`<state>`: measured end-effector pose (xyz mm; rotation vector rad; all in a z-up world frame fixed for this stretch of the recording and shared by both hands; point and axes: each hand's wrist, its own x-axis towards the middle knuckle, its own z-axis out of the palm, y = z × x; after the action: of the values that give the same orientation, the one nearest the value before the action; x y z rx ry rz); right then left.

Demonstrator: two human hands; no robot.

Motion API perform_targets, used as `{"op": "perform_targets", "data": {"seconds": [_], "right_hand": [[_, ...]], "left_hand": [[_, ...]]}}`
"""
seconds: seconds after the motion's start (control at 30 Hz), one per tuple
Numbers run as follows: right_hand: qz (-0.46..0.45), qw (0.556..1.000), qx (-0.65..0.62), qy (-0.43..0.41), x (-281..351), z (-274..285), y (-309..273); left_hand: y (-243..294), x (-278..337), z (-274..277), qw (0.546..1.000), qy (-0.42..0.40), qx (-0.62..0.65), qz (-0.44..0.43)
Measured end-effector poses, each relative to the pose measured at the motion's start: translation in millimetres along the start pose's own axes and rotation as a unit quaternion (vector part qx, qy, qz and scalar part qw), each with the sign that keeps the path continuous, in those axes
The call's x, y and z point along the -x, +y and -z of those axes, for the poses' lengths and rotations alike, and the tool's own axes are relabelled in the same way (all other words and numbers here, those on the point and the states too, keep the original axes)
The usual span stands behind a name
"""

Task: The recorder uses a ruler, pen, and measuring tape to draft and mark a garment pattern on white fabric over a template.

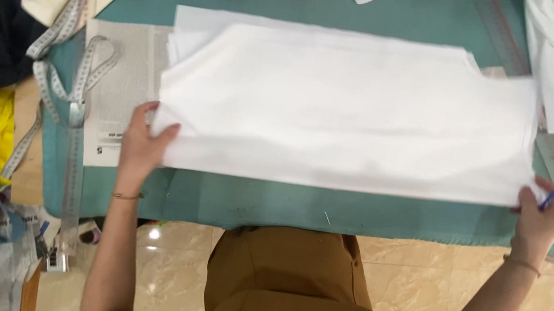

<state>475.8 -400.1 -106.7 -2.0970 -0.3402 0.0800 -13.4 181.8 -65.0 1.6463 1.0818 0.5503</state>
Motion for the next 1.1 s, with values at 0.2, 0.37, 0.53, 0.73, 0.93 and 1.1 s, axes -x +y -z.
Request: {"op": "perform_targets", "data": {"seconds": [0.2,0.37,0.53,0.73,0.93,1.1], "right_hand": [[-0.031,0.999,0.020,0.019,10,36,85],[-0.051,0.996,0.057,0.053,4,34,90],[0.025,0.990,0.126,0.064,-5,40,136],[0.013,0.984,0.156,0.083,2,30,112],[0.021,0.986,0.145,0.080,11,30,98],[-0.004,0.992,0.107,0.074,14,25,81]], "left_hand": [[13,32,-17,0.976,0.059,-0.190,0.093],[-16,7,-38,0.949,0.143,-0.241,-0.145],[-1,-75,-50,0.931,0.166,-0.217,-0.242],[34,-124,-55,0.941,-0.022,-0.203,-0.271],[5,-155,-66,0.901,-0.136,-0.388,-0.136],[6,-171,-58,0.878,-0.162,-0.400,-0.209]]}}
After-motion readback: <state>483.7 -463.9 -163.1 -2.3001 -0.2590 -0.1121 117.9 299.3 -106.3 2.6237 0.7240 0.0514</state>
